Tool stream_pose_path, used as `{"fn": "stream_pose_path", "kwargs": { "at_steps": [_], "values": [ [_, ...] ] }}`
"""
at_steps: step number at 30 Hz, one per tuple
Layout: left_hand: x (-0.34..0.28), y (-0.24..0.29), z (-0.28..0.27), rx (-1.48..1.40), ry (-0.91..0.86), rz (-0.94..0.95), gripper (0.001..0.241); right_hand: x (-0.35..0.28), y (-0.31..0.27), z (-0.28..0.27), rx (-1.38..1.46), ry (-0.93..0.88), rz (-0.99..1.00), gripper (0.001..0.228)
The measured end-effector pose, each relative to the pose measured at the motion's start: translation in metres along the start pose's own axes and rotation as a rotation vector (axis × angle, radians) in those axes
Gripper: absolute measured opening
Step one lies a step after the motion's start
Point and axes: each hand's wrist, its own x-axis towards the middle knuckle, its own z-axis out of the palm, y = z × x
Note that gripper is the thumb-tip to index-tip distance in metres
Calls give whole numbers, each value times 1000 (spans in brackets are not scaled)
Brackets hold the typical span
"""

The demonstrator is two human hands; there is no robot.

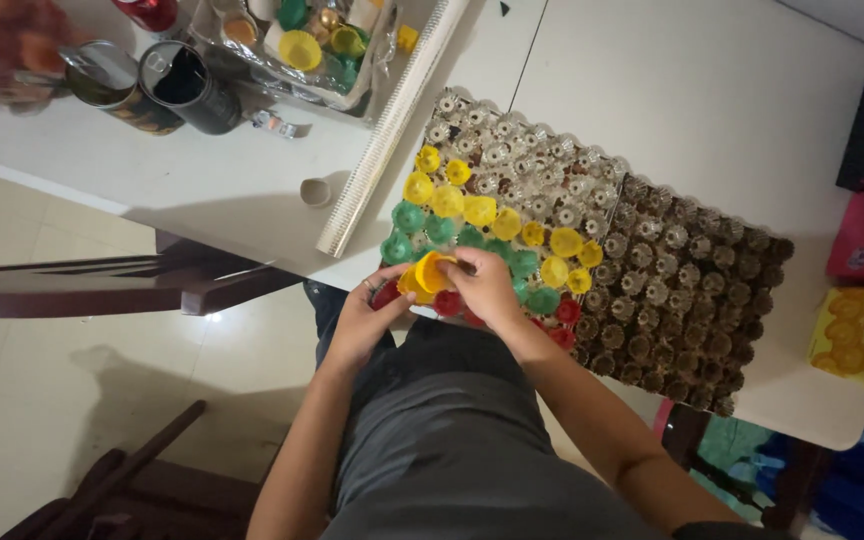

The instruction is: Place colorful paper cupcake liners into a large tray.

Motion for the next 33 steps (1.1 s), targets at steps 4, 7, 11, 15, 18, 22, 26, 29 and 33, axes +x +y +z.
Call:
{"fn": "stream_pose_path", "kwargs": {
  "at_steps": [4, 7, 11, 15, 18, 22, 26, 29, 33],
  "values": [
    [2, -5, -2, 98, -18, 7, 52, -8, -16, 1, -89, 14, -95, 17],
    [2, -5, 1, 29, -75, 14, 56, -18, -36, 2, -162, -20, -146, 16],
    [2, -9, -3, -27, -176, 53, 56, -25, -55, 3, -245, -7, -192, 17],
    [1, -13, -6, -39, -126, 30, 54, -26, -63, 2, -230, -16, -202, 17],
    [1, -18, -11, -95, -128, 47, 52, -19, -36, 2, -77, -82, -143, 16],
    [-5, -7, -13, -137, -118, -6, 52, -6, -12, -4, 209, -167, -27, 16],
    [-4, -7, -15, -277, -188, 31, 52, 16, -35, -28, 208, -50, 249, 21],
    [-5, -6, -17, -314, -179, 39, 53, 61, -13, -56, -27, 149, 265, 19],
    [-7, -16, -23, -298, -170, 50, 52, 137, 71, -87, -309, 323, 89, 19]
  ]
}}
